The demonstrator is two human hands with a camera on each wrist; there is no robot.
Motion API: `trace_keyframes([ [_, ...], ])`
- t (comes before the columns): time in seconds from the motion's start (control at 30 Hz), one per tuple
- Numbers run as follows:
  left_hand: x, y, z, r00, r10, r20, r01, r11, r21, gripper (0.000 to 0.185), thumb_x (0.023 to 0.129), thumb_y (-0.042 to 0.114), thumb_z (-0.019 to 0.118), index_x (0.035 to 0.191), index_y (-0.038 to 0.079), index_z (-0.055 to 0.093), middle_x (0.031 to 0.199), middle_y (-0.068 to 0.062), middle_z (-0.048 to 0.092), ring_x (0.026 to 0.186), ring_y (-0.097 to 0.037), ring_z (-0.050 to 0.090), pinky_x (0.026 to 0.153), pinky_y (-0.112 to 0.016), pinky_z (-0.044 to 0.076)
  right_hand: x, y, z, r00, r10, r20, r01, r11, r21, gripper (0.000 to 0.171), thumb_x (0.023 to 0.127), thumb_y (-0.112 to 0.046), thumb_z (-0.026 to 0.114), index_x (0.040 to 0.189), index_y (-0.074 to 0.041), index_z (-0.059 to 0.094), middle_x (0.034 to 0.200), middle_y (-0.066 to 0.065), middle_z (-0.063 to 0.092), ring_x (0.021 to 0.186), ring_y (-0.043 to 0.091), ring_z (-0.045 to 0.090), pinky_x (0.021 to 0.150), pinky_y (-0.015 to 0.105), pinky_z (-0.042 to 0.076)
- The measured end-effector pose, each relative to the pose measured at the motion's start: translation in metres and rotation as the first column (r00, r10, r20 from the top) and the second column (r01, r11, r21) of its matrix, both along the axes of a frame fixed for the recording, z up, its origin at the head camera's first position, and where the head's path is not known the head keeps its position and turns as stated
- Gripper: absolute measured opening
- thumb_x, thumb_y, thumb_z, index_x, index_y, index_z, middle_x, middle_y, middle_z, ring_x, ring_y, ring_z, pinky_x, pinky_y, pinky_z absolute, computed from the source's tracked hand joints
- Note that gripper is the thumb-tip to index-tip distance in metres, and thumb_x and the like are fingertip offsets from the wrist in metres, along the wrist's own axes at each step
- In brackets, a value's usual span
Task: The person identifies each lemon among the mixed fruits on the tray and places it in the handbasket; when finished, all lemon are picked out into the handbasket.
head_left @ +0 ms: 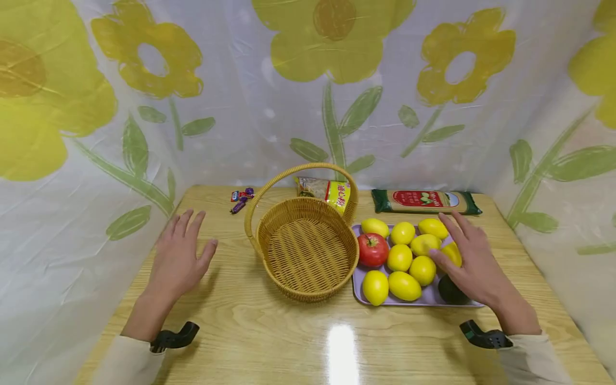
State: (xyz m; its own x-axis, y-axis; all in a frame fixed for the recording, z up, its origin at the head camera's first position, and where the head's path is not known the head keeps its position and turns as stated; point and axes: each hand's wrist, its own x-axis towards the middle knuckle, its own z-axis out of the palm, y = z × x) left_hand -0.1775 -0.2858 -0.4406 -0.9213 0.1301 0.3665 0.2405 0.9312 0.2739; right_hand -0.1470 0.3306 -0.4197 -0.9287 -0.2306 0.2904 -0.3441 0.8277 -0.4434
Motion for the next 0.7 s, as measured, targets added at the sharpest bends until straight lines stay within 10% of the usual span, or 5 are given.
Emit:
trace_keyframes([
  [0.17, 0.023, -0.018, 0.001, 0.999, -0.002, -0.045, 0.012, 0.974, 0.228, 0.064, 0.108, 0.026, 0.068, 0.164, 0.005, 0.046, 0.163, -0.031, 0.048, 0.144, -0.059, 0.045, 0.113, -0.071, 0.043, 0.021, 0.035, 0.01, 0.998, -0.014, 0.062, 0.02, 0.995, -0.1, 0.076, 0.104, -0.027, 0.075, 0.171, -0.019, 0.039, 0.177, 0.024, 0.03, 0.155, 0.062, 0.031, 0.111, 0.091, 0.026],
  [0.27, 0.043, -0.026, 0.0, 0.998, 0.029, -0.046, -0.011, 0.936, 0.353, 0.052, 0.107, 0.021, 0.071, 0.156, 0.01, 0.059, 0.153, -0.022, 0.062, 0.134, -0.034, 0.062, 0.108, -0.032, 0.055, 0.031, 0.057, 0.009, 0.997, -0.047, 0.066, 0.056, 0.99, -0.13, 0.065, 0.104, -0.022, 0.077, 0.164, -0.021, 0.052, 0.168, 0.011, 0.05, 0.153, 0.025, 0.048, 0.126, 0.048, 0.043],
  [0.37, 0.058, -0.026, -0.004, 0.999, 0.031, -0.039, -0.008, 0.868, 0.497, 0.041, 0.106, 0.013, 0.073, 0.146, 0.008, 0.067, 0.142, -0.009, 0.072, 0.121, -0.004, 0.068, 0.093, -0.002, 0.049, 0.037, 0.075, 0.005, 0.994, -0.081, 0.08, 0.093, 0.983, -0.16, 0.053, 0.105, -0.02, 0.076, 0.156, -0.018, 0.061, 0.15, -0.018, 0.062, 0.129, -0.015, 0.051, 0.1, 0.005, 0.046],
  [0.63, 0.07, 0.027, -0.027, 0.997, -0.077, -0.014, 0.045, 0.412, 0.91, 0.028, 0.103, -0.011, 0.066, 0.13, -0.016, 0.066, 0.121, -0.002, 0.079, 0.112, -0.013, 0.077, 0.088, -0.021, 0.064, 0.031, 0.083, -0.012, 0.992, -0.039, 0.122, 0.07, 0.963, -0.261, 0.042, 0.104, -0.012, 0.076, 0.145, -0.006, 0.068, 0.131, -0.033, 0.067, 0.115, -0.019, 0.061, 0.089, 0.002, 0.048],
  [0.7, 0.071, 0.046, -0.036, 0.995, -0.1, -0.025, 0.058, 0.344, 0.937, 0.027, 0.102, -0.013, 0.066, 0.128, -0.017, 0.066, 0.121, -0.008, 0.078, 0.111, -0.018, 0.077, 0.087, -0.026, 0.065, 0.025, 0.079, -0.017, 0.993, -0.02, 0.117, 0.053, 0.954, -0.293, 0.042, 0.103, -0.009, 0.076, 0.144, -0.005, 0.069, 0.132, -0.026, 0.071, 0.116, -0.015, 0.064, 0.091, 0.002, 0.049],
])
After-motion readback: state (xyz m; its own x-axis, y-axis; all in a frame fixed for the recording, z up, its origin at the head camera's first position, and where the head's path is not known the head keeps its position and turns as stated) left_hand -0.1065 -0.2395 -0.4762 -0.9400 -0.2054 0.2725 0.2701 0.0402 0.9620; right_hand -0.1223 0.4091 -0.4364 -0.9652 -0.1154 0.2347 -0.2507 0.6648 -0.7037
